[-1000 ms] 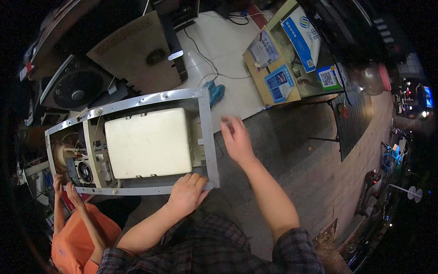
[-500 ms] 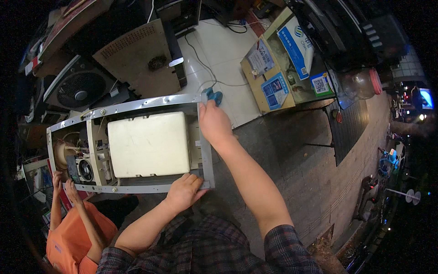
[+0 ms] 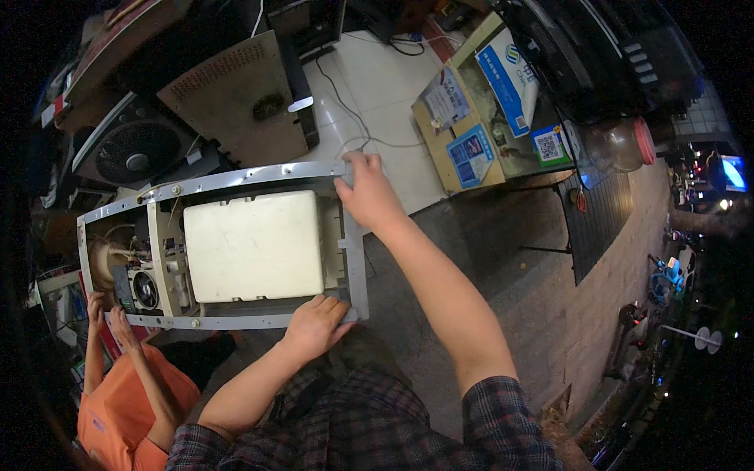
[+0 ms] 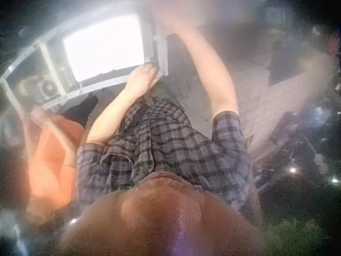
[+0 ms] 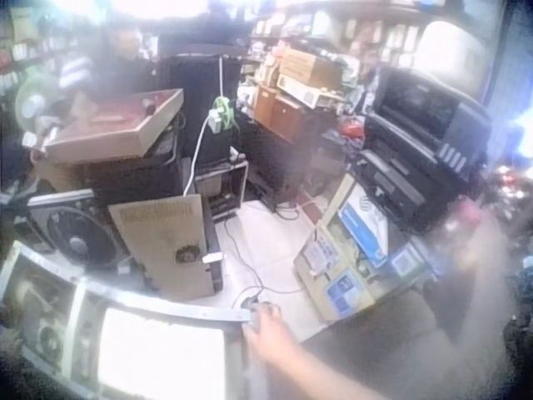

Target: The person aligns and secures a white plastic cover onto an open electronics chassis with the help of a coworker. They then attach a metal backplate, retrieve a container of screws, and use a screwdriver to fasten the backplate to the chassis.

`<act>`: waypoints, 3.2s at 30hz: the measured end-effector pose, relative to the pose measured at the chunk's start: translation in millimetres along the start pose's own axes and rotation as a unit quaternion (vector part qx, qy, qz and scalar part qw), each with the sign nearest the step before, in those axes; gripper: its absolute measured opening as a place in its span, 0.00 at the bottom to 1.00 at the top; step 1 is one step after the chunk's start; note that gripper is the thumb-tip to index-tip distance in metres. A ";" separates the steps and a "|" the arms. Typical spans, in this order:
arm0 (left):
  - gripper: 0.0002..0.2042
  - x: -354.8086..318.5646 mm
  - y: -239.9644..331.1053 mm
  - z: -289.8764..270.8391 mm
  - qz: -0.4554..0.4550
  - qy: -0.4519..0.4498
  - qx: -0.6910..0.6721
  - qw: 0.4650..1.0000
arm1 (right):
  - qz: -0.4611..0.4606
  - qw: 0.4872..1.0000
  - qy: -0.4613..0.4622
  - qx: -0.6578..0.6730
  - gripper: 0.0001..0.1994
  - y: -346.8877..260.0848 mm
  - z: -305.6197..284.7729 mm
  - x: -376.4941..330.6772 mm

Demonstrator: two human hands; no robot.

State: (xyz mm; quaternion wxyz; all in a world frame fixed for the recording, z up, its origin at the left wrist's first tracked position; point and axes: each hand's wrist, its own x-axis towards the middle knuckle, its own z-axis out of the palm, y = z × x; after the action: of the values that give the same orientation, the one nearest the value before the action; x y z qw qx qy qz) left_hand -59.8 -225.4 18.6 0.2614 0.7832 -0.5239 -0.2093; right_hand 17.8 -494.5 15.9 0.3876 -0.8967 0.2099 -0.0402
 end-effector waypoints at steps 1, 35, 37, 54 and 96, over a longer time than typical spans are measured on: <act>0.16 0.1 -0.2 0.3 -0.001 -0.003 0.003 1.000 | 0.005 1.000 -0.002 0.002 0.28 -2.8 1.3 0.0; 0.13 3.1 5.4 -8.8 0.002 -0.011 -0.005 1.000 | 0.009 0.990 0.050 0.133 0.22 37.7 -8.1 -1.3; 0.15 1.5 4.6 -7.7 -0.002 -0.009 -0.002 1.000 | 0.057 0.990 0.001 0.131 0.19 37.2 -7.4 0.8; 0.20 180.4 -119.6 -113.3 -0.077 0.069 0.150 0.983 | 0.080 0.983 0.027 0.161 0.17 13.0 15.1 -6.0; 0.29 -444.5 -78.7 153.0 -0.578 -0.263 -0.154 0.757 | -0.100 0.962 -0.123 -0.222 0.23 -96.5 -41.3 158.7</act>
State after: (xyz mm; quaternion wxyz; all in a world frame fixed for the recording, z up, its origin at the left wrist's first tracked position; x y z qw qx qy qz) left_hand -257.5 183.7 -125.6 0.0597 0.8003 0.0190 -0.5963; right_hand 185.6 -528.1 98.9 0.1959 -0.9747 0.0733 0.0789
